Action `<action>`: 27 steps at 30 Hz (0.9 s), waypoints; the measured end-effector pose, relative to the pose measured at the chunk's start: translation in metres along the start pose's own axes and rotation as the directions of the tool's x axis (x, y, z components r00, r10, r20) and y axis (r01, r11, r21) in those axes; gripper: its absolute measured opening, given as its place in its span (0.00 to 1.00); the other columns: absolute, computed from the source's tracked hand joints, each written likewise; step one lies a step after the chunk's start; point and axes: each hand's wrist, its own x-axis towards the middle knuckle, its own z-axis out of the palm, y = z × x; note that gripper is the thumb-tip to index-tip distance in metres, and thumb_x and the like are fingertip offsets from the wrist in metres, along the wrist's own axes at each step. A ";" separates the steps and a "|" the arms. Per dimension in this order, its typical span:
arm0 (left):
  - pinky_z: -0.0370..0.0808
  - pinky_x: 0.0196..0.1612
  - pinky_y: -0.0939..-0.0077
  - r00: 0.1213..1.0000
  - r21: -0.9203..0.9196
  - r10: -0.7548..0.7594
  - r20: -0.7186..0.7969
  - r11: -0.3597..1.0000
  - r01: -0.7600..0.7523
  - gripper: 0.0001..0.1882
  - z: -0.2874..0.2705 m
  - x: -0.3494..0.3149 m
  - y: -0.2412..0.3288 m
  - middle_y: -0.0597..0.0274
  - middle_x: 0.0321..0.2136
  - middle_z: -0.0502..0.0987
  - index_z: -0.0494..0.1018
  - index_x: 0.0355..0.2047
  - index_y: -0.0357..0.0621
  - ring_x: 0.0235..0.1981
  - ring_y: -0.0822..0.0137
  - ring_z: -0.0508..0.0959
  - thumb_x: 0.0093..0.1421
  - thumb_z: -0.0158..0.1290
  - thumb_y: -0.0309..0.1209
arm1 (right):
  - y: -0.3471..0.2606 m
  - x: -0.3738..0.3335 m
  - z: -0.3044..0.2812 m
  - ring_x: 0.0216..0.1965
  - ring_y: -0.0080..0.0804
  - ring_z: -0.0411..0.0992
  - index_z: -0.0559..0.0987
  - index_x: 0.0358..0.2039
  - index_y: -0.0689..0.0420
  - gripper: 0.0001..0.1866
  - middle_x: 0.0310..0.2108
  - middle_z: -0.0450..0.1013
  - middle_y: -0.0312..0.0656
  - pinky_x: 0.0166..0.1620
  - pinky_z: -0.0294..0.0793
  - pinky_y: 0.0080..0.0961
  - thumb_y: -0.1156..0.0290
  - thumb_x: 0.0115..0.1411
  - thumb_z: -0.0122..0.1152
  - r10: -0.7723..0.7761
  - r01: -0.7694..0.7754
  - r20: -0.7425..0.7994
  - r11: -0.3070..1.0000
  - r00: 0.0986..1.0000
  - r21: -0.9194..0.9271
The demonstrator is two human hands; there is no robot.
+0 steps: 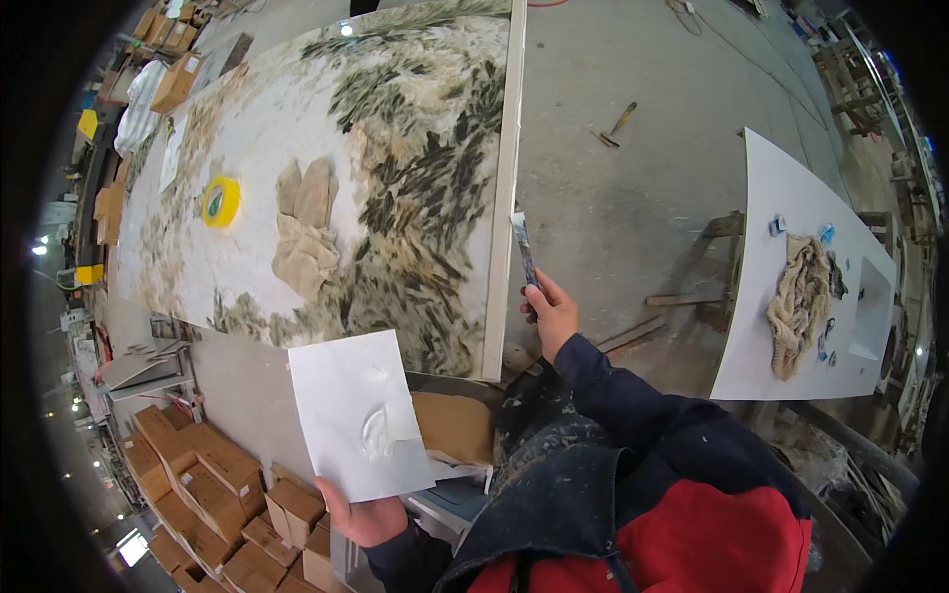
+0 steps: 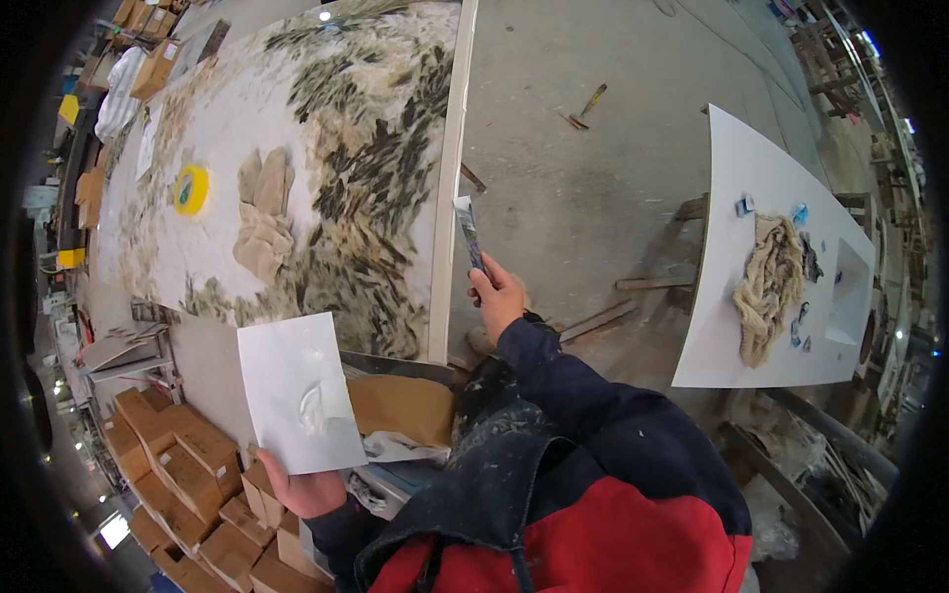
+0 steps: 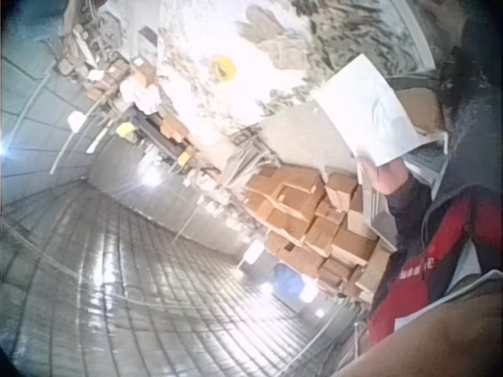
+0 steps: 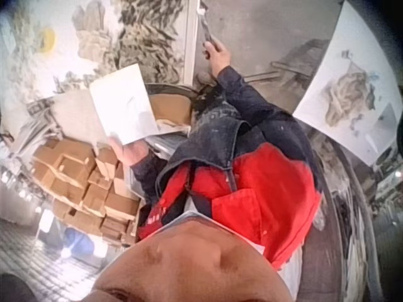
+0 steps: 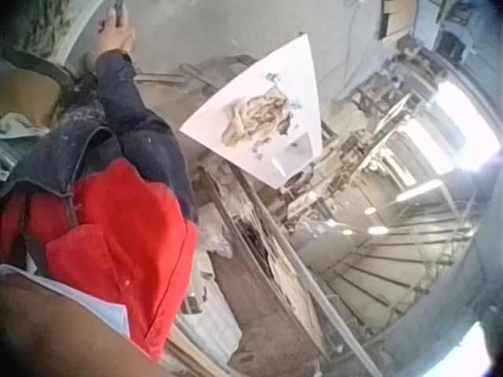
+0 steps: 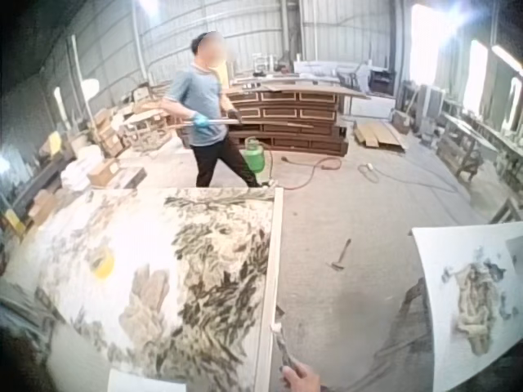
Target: The person scrapes a marble slab with a putty knife, then repeatedly rubs the edges with fingers and a roll of yellow tape. The person then moves to a large white marble countertop with a cutout, lifts it, and repositions it on a wooden support frame.
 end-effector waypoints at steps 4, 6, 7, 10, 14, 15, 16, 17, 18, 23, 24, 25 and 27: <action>0.61 0.71 0.51 0.998 -0.082 -0.050 0.025 0.995 0.052 0.37 -0.007 0.000 -0.002 0.49 0.70 0.63 0.56 0.73 0.35 0.69 0.50 0.66 0.76 0.40 0.51 | -0.015 -0.018 -0.006 0.31 0.21 0.72 0.74 0.66 0.58 0.26 0.41 0.78 0.34 0.34 0.73 0.21 0.69 0.69 0.64 -0.033 0.033 -0.109 0.999 0.994 0.001; 0.63 0.70 0.52 0.994 -0.149 -0.063 0.092 0.986 0.077 0.34 -0.013 -0.002 -0.002 0.51 0.69 0.66 0.58 0.72 0.38 0.68 0.51 0.67 0.77 0.41 0.50 | -0.041 -0.054 -0.004 0.32 0.20 0.72 0.76 0.65 0.60 0.24 0.40 0.78 0.33 0.34 0.72 0.20 0.70 0.69 0.64 -0.094 0.091 -0.103 0.995 0.990 -0.034; 0.63 0.70 0.53 0.994 -0.150 -0.063 0.089 0.986 0.076 0.34 -0.016 0.001 -0.005 0.51 0.69 0.66 0.58 0.72 0.38 0.68 0.51 0.67 0.77 0.41 0.50 | -0.063 -0.076 0.000 0.32 0.20 0.73 0.77 0.63 0.61 0.24 0.40 0.78 0.33 0.35 0.72 0.19 0.70 0.69 0.64 -0.148 0.145 -0.056 0.988 0.987 -0.047; 0.64 0.70 0.54 0.994 -0.156 -0.070 0.085 0.984 0.083 0.34 -0.025 0.005 -0.009 0.51 0.68 0.67 0.59 0.72 0.37 0.67 0.52 0.69 0.77 0.40 0.50 | -0.133 -0.147 0.001 0.33 0.24 0.74 0.80 0.60 0.59 0.22 0.39 0.79 0.36 0.36 0.73 0.22 0.72 0.66 0.66 0.020 0.194 0.423 0.868 0.906 -0.457; 0.65 0.69 0.55 0.989 -0.192 -0.063 0.135 0.977 0.089 0.33 -0.034 0.007 -0.010 0.51 0.68 0.68 0.59 0.71 0.34 0.67 0.53 0.70 0.77 0.40 0.48 | -0.174 -0.216 0.030 0.33 0.37 0.76 0.82 0.57 0.56 0.21 0.37 0.79 0.44 0.37 0.74 0.29 0.73 0.62 0.69 -0.108 0.731 0.786 0.460 0.608 -0.503; 0.66 0.69 0.55 0.987 -0.192 -0.055 0.154 0.978 0.084 0.33 -0.035 0.006 -0.009 0.51 0.67 0.68 0.59 0.71 0.34 0.67 0.54 0.70 0.77 0.40 0.48 | -0.177 -0.227 0.038 0.33 0.41 0.76 0.82 0.56 0.55 0.21 0.36 0.78 0.46 0.38 0.75 0.31 0.73 0.61 0.70 -0.113 0.750 0.787 0.411 0.606 -0.518; 0.66 0.69 0.55 0.985 -0.197 -0.063 0.159 0.976 0.094 0.33 -0.034 0.004 -0.006 0.49 0.67 0.68 0.59 0.71 0.32 0.67 0.53 0.70 0.77 0.40 0.47 | -0.178 -0.235 0.043 0.33 0.45 0.76 0.82 0.55 0.55 0.21 0.35 0.77 0.48 0.38 0.75 0.33 0.73 0.61 0.70 -0.118 0.765 0.788 0.361 0.604 -0.533; 0.65 0.69 0.55 0.984 -0.192 -0.061 0.166 0.977 0.093 0.33 -0.035 0.003 -0.005 0.49 0.67 0.68 0.59 0.71 0.32 0.67 0.53 0.70 0.77 0.41 0.47 | -0.177 -0.241 0.046 0.33 0.46 0.75 0.83 0.54 0.55 0.20 0.35 0.77 0.48 0.38 0.75 0.33 0.73 0.60 0.70 -0.132 0.775 0.783 0.315 0.607 -0.548; 0.65 0.69 0.55 0.984 -0.181 -0.058 0.171 0.979 0.089 0.33 -0.035 0.002 -0.003 0.49 0.67 0.68 0.59 0.71 0.32 0.67 0.53 0.70 0.77 0.41 0.47 | -0.175 -0.245 0.049 0.33 0.48 0.75 0.83 0.54 0.55 0.20 0.34 0.76 0.48 0.38 0.75 0.34 0.73 0.60 0.70 -0.145 0.782 0.780 0.274 0.609 -0.559; 0.65 0.69 0.55 0.989 -0.146 0.017 0.144 0.989 0.004 0.34 -0.043 0.000 -0.007 0.50 0.66 0.69 0.59 0.70 0.31 0.66 0.53 0.70 0.76 0.44 0.48 | -0.169 -0.255 0.043 0.32 0.49 0.74 0.83 0.53 0.55 0.19 0.32 0.75 0.48 0.38 0.75 0.36 0.74 0.60 0.69 -0.181 0.815 0.797 0.059 0.577 -0.577; 0.65 0.69 0.55 0.994 -0.118 0.019 0.106 0.993 -0.007 0.34 -0.045 -0.001 -0.008 0.50 0.66 0.69 0.59 0.70 0.31 0.66 0.54 0.71 0.76 0.44 0.48 | -0.168 -0.254 0.038 0.31 0.47 0.75 0.83 0.53 0.55 0.19 0.33 0.76 0.48 0.38 0.76 0.36 0.74 0.60 0.69 -0.176 0.806 0.790 0.031 0.587 -0.591; 0.65 0.69 0.55 0.997 -0.090 0.023 0.068 0.996 -0.016 0.35 -0.047 -0.001 -0.008 0.50 0.66 0.69 0.59 0.70 0.31 0.65 0.54 0.71 0.76 0.45 0.48 | -0.167 -0.251 0.033 0.31 0.45 0.76 0.83 0.53 0.55 0.19 0.33 0.76 0.47 0.38 0.76 0.36 0.73 0.60 0.69 -0.171 0.795 0.783 0.004 0.598 -0.606; 0.64 0.69 0.54 0.998 -0.144 0.018 0.053 0.990 -0.010 0.36 -0.050 0.001 -0.006 0.51 0.67 0.68 0.59 0.71 0.33 0.66 0.53 0.69 0.75 0.45 0.50 | -0.149 -0.229 0.013 0.32 0.38 0.77 0.81 0.55 0.57 0.18 0.36 0.78 0.46 0.37 0.76 0.36 0.72 0.64 0.67 -0.189 0.624 0.595 0.267 0.781 -0.734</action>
